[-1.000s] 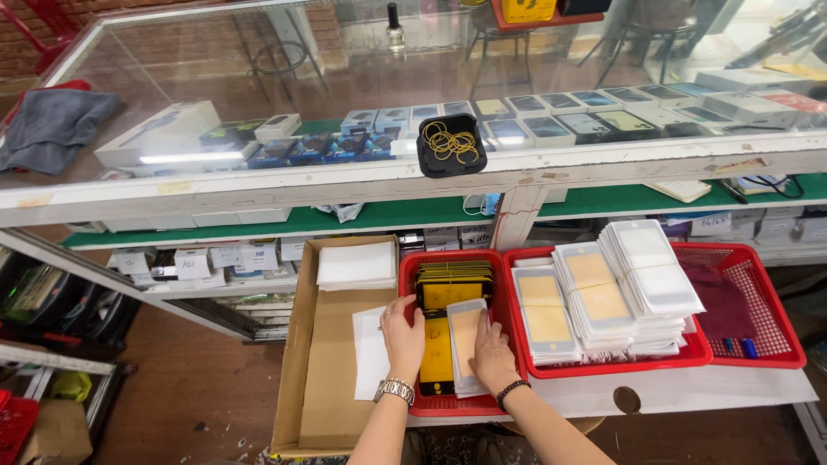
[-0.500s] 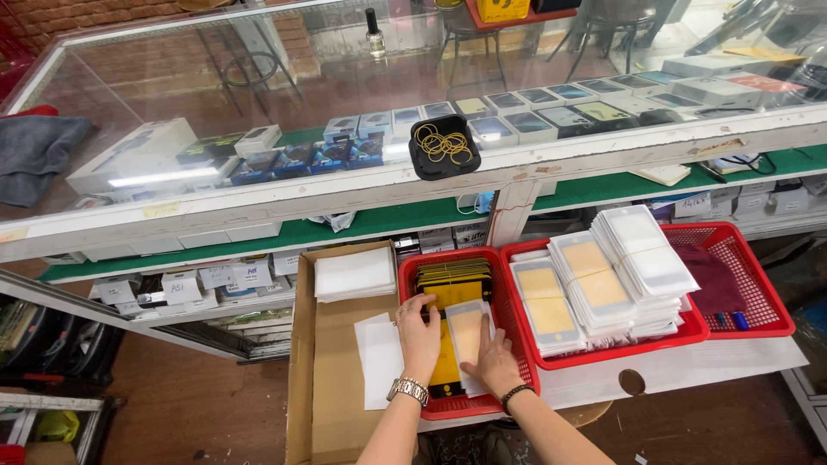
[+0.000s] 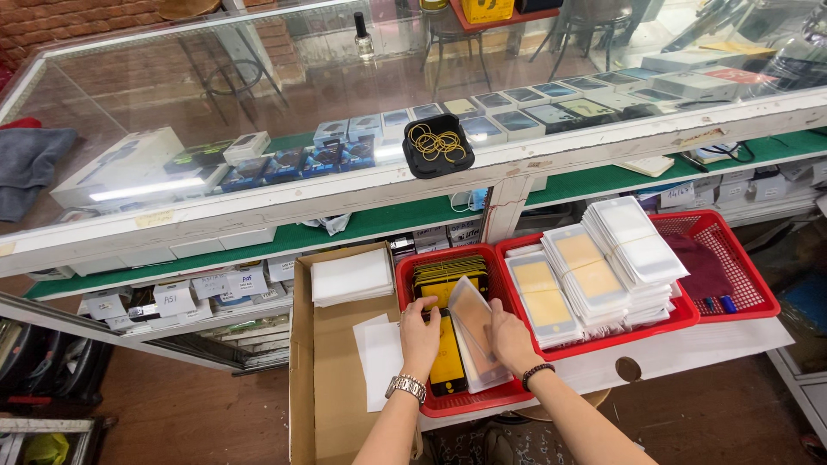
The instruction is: The person packs phone screen protectors at a shop counter. They slide protectors into clear plastic sleeves, stack the sleeved protectors, wrap stacks with white paper sheets, secure them with yellow rubber bands from a small tray, and place the wrapped bundles into a cardboard box next to red baskets.
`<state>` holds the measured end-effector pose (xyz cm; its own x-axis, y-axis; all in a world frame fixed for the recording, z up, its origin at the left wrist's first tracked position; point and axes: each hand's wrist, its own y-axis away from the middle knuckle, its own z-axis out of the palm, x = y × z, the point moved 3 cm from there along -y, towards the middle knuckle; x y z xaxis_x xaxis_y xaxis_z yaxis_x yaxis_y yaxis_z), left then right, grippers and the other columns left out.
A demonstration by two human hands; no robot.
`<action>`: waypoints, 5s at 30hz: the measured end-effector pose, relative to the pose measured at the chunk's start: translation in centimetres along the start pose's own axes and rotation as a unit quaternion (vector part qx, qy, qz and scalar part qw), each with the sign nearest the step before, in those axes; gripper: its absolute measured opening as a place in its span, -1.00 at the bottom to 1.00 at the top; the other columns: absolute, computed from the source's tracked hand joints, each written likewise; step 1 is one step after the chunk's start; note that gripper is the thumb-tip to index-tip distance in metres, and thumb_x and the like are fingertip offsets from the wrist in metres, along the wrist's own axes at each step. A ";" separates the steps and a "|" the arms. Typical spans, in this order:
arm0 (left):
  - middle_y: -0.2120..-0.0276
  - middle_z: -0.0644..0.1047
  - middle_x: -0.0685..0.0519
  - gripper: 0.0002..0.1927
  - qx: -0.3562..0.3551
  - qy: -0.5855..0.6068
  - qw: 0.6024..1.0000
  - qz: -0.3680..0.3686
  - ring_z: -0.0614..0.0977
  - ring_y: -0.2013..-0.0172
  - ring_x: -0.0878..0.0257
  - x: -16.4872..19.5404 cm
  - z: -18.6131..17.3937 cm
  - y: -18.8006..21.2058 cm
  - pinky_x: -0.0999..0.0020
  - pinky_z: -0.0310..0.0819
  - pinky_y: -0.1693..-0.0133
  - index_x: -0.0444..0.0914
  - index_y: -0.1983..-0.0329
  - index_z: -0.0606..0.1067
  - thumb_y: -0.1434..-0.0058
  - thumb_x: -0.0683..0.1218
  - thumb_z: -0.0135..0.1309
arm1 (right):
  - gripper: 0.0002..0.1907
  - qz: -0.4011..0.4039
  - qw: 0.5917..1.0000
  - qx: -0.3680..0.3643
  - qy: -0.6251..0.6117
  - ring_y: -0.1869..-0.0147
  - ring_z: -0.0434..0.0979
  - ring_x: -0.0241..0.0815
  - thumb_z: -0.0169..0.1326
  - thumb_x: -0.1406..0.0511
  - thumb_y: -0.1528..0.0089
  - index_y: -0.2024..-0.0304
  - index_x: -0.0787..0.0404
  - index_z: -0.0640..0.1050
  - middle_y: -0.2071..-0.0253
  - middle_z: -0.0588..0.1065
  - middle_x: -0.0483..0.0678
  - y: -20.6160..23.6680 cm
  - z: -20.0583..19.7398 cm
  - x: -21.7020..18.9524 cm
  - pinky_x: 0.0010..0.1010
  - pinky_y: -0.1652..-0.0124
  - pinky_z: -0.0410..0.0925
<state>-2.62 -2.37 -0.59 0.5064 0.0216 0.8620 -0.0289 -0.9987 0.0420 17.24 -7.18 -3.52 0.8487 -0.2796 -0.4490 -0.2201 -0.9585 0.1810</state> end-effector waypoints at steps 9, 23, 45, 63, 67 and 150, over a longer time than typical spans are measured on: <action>-0.17 0.47 -0.10 -0.43 -0.105 0.349 0.931 -0.032 0.51 -0.12 0.19 0.2 2.4 -2.2 0.27 0.43 -0.09 -0.28 -0.25 0.32 -0.24 -0.04 0.23 | -0.75 -0.009 0.937 -0.020 -0.349 0.22 0.63 0.05 -0.03 0.20 -0.33 0.06 0.24 0.39 0.27 0.61 0.10 0.8 -4.3 -0.8 -0.10 0.29 0.48; 0.25 0.68 0.04 -0.70 -0.188 0.384 0.900 -0.090 0.64 0.33 0.38 3.5 -1.8 -1.4 0.43 0.55 0.28 -0.35 0.06 0.61 -0.32 -0.01 0.14 | -0.64 0.016 0.826 -0.132 -0.548 -0.04 0.61 -0.24 -0.02 0.27 -0.35 -0.19 0.18 0.37 0.00 0.58 -0.03 0.3 -5.7 -5.4 -0.35 -0.01 0.50; 0.06 0.67 -0.15 -0.54 0.000 0.124 0.957 -0.260 0.69 0.11 0.11 -13.1 -11.7 -1.9 0.25 0.56 0.04 -0.38 -0.14 0.53 -0.15 -0.19 0.21 | -0.45 0.043 0.966 -0.073 -0.243 -0.22 0.54 0.09 -0.01 0.16 -0.31 -0.31 0.20 0.33 -0.15 0.53 0.20 -4.2 4.4 -8.1 -0.26 -0.14 0.38; -0.27 0.38 -0.17 -0.37 0.145 -0.004 0.989 -0.026 0.33 -0.29 -0.10 -1.9 -6.5 -3.9 0.07 0.17 -0.29 -0.24 -0.35 0.30 -0.20 -0.08 0.15 | -0.07 0.066 0.995 -0.068 0.005 -0.08 0.57 0.25 0.28 0.13 -0.14 -0.35 0.38 0.09 0.02 0.53 0.31 -1.2 1.3 -2.7 -0.09 -0.03 0.47; -0.19 0.52 -0.08 -0.50 0.086 0.054 0.995 -0.002 0.47 -0.24 0.03 0.4 -3.4 -3.8 0.19 0.29 -0.27 -0.22 -0.26 0.42 -0.25 -0.06 0.10 | -0.44 0.037 0.999 0.012 -0.020 0.03 0.56 0.34 0.21 0.17 -0.17 -0.05 0.34 0.29 0.18 0.55 0.33 -1.4 -0.3 -1.2 0.04 0.06 0.45; -0.18 0.48 -0.12 -0.23 -0.023 -0.015 0.999 0.017 0.44 -0.24 0.00 -0.1 -2.0 -5.3 0.11 0.21 -0.29 -0.22 -0.44 0.19 -0.19 0.00 0.18 | -0.39 0.076 0.996 -0.050 0.019 -0.04 0.58 0.30 0.27 0.13 -0.15 -0.08 0.32 0.34 0.08 0.55 0.33 -4.5 -0.3 -2.1 -0.02 -0.04 0.47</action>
<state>-4.18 2.99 0.13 0.5299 -0.0138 0.8480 -0.0847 -0.9957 0.0367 16.65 -2.25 -3.11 0.8269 -0.4177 -0.3764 -0.3008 -0.8942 0.3315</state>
